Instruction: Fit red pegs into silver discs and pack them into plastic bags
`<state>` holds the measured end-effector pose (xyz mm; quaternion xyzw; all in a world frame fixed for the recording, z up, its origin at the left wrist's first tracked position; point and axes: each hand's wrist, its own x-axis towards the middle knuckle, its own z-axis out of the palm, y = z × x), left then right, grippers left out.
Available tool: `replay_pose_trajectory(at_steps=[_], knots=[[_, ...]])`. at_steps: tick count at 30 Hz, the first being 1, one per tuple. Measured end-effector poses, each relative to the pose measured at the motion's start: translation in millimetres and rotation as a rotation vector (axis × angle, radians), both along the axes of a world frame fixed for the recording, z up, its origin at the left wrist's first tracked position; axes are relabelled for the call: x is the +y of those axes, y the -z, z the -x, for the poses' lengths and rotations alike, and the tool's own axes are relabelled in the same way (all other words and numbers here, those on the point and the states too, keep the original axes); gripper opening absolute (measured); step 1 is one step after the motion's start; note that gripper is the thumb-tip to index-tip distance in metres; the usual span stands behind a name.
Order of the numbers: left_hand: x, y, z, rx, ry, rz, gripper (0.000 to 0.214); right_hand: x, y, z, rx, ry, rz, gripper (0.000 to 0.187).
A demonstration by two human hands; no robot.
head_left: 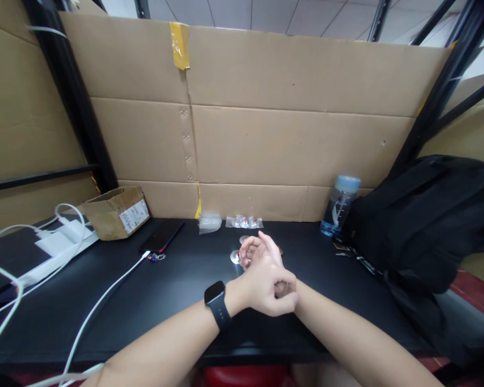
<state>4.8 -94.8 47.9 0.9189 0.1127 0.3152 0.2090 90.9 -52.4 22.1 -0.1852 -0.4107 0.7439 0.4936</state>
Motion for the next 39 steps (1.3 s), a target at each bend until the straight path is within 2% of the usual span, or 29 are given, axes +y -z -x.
replay_pose_trajectory(at_steps=[5,9,14,18,23,28,32,39], knots=[[-0.9,-10.5,4.0,0.062,0.08,0.082,0.006,5.1,-17.2,-10.2,-0.194,0.027,-0.066,0.058],[3.1,-12.3,6.5,0.119,0.127,0.092,0.008,16.0,-26.5,-28.2,-0.241,0.183,-0.109,0.055],[7.7,-6.0,4.3,0.145,0.103,0.053,0.007,26.7,-23.9,-46.3,-0.243,0.324,-0.137,0.047],[9.3,-2.9,2.8,0.139,0.06,0.024,0.008,30.2,-20.8,-47.1,-0.282,0.343,-0.155,0.044],[7.8,-2.1,2.2,0.064,0.08,0.001,0.023,23.0,-22.2,-34.1,-0.292,0.273,-0.128,0.048],[-2.3,-6.0,1.5,-0.02,0.053,-0.024,0.026,6.5,-19.7,-14.4,-0.253,0.023,-0.097,0.053],[-7.3,-6.1,0.8,-0.07,0.084,-0.036,0.017,-1.4,-13.9,-3.4,-0.172,-0.144,-0.007,0.057],[-2.5,4.1,-3.9,-0.061,0.055,-0.06,0.016,-2.3,-0.4,2.9,-0.024,-0.184,0.02,0.05]])
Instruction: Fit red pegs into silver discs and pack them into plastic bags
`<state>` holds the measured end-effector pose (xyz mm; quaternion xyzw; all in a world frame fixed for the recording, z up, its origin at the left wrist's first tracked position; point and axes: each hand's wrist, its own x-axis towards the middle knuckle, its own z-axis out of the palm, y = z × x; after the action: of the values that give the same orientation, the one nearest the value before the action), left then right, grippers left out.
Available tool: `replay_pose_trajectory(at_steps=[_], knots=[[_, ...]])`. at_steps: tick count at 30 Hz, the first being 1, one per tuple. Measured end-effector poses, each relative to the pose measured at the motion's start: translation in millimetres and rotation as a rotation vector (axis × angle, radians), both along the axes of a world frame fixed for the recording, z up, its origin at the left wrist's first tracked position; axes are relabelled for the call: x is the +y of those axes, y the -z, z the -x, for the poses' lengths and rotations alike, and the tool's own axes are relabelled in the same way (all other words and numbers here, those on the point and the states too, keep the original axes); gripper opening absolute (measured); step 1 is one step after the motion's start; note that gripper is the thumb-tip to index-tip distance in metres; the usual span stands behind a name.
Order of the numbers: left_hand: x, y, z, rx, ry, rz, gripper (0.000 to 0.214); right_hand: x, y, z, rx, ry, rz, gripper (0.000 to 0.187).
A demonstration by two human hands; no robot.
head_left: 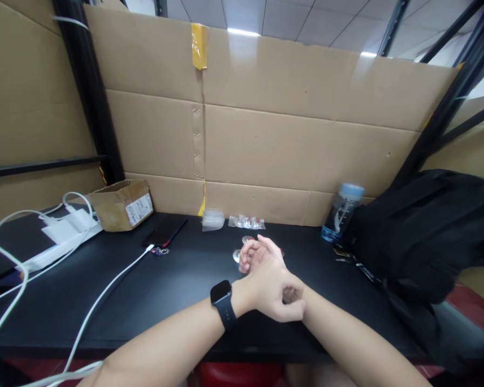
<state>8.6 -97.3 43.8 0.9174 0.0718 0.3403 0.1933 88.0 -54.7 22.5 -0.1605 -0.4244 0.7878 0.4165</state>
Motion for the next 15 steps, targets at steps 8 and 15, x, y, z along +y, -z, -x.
replay_pose_trajectory(at_steps=[8,15], knots=[[-1.4,-9.1,3.2,0.068,0.064,0.076,0.007,9.4,-11.2,-17.0,-0.156,-0.005,-0.107,0.052],[4.1,-3.3,2.5,0.247,0.083,0.059,0.006,22.6,-13.1,-32.8,-0.307,0.143,-0.207,0.055]])
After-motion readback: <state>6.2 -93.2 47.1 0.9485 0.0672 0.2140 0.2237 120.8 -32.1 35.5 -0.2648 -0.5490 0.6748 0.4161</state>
